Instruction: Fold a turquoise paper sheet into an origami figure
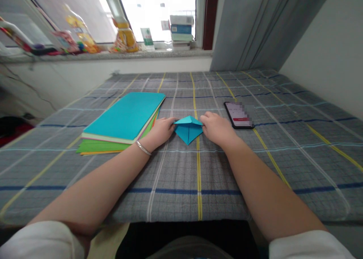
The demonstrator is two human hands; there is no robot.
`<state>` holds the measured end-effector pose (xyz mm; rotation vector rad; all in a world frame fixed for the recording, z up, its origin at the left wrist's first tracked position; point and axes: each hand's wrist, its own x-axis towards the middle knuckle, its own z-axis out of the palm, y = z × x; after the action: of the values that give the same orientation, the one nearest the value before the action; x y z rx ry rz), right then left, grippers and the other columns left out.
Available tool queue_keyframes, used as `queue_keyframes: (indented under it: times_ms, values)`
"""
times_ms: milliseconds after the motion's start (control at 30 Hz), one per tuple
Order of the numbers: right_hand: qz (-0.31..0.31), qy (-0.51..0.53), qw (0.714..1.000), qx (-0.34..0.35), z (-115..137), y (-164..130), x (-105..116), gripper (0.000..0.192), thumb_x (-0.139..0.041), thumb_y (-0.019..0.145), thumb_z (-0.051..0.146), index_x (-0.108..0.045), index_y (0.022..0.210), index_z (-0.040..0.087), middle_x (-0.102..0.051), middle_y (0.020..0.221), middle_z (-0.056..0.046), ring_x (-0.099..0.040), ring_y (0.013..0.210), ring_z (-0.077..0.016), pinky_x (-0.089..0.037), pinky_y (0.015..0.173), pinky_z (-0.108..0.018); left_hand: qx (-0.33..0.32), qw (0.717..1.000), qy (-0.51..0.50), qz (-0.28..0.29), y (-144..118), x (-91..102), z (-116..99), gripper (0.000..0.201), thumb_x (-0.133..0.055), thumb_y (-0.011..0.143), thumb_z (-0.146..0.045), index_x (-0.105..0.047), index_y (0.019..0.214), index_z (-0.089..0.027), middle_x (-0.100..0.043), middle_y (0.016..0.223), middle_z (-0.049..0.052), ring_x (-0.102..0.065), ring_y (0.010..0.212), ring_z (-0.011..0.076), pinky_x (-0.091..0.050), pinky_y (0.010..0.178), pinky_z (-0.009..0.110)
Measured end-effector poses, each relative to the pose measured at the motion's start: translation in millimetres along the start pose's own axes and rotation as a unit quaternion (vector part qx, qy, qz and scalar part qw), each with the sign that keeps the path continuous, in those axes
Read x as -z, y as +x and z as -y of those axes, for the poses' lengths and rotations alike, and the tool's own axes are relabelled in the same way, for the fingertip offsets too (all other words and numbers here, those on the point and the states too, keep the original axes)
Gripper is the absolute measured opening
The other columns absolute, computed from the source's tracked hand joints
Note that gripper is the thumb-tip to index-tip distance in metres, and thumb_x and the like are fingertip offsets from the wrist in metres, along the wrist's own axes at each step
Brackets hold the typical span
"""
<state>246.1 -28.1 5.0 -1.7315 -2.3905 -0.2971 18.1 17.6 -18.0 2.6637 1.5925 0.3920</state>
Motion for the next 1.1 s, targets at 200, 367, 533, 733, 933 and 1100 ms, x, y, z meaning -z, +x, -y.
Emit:
queue_keyframes:
  times_ms: [200, 367, 533, 733, 933, 1100]
  values:
    - [0.039, -0.012, 0.994, 0.1, -1.6, 0.2, 1.1, 0.019, -0.049, 0.091, 0.017, -0.067, 0.09, 0.022, -0.069, 0.111, -0.005, -0.061, 0.098, -0.0212, -0.035, 0.061, -0.03, -0.036, 0.997, 0.07, 0.014, -3.8, 8.9, -0.9, 0.043, -0.04, 0.094, -0.016, -0.057, 0.134, -0.024, -0.073, 0.099, 0.009, -0.064, 0.095, 0.024, -0.045, 0.083, 0.035]
    - [0.057, 0.006, 0.994, 0.091, 0.8, 2.0, 3.0, 0.021, -0.05, 0.089, 0.015, -0.07, 0.089, 0.022, -0.073, 0.099, -0.008, -0.064, 0.091, -0.0216, -0.04, 0.066, -0.03, -0.064, 0.988, 0.134, 0.034, -7.3, 14.4, -9.9, 0.046, -0.036, 0.097, -0.017, -0.046, 0.142, -0.015, -0.071, 0.101, 0.014, -0.064, 0.1, 0.025, -0.044, 0.084, 0.036]
    - [0.067, 0.017, 0.995, 0.07, 4.1, 1.4, 5.2, 0.022, -0.051, 0.089, 0.015, -0.071, 0.087, 0.022, -0.074, 0.093, -0.009, -0.066, 0.086, -0.0219, -0.041, 0.067, -0.03, -0.055, 0.984, 0.159, 0.061, -9.4, 14.6, -18.4, 0.048, -0.034, 0.098, -0.016, -0.04, 0.145, -0.012, -0.069, 0.11, 0.016, -0.064, 0.099, 0.0266, -0.045, 0.079, 0.037]
    - [0.099, 0.015, 0.993, 0.067, 6.5, 4.9, 6.1, 0.021, -0.05, 0.089, 0.014, -0.07, 0.087, 0.02, -0.074, 0.1, -0.01, -0.067, 0.09, -0.0221, -0.042, 0.07, -0.03, -0.104, 0.988, 0.113, 0.014, -10.4, 8.6, -12.3, 0.047, -0.037, 0.095, -0.017, -0.046, 0.141, -0.014, -0.052, 0.142, 0.013, -0.054, 0.122, 0.026, -0.038, 0.105, 0.044]
    - [0.087, 0.045, 0.992, 0.079, 2.3, 6.4, 0.8, 0.018, -0.053, 0.086, 0.011, -0.069, 0.087, 0.02, -0.073, 0.1, -0.01, -0.066, 0.093, -0.0211, -0.043, 0.073, -0.028, -0.129, 0.99, -0.003, 0.063, -5.5, 7.2, -12.5, 0.051, -0.029, 0.095, -0.017, -0.047, 0.142, -0.016, -0.044, 0.151, 0.006, -0.042, 0.139, 0.0171, -0.023, 0.119, 0.045]
    - [0.079, 0.062, 0.991, 0.084, -4.3, 9.0, -6.5, 0.021, -0.049, 0.087, 0.01, -0.066, 0.098, 0.016, -0.068, 0.111, -0.012, -0.063, 0.099, -0.0206, -0.043, 0.078, -0.028, -0.127, 0.991, -0.005, 0.041, -5.1, -0.8, -21.7, 0.051, -0.026, 0.102, -0.037, -0.044, 0.145, -0.017, -0.042, 0.152, 0.007, -0.037, 0.142, 0.0231, -0.024, 0.118, 0.047]
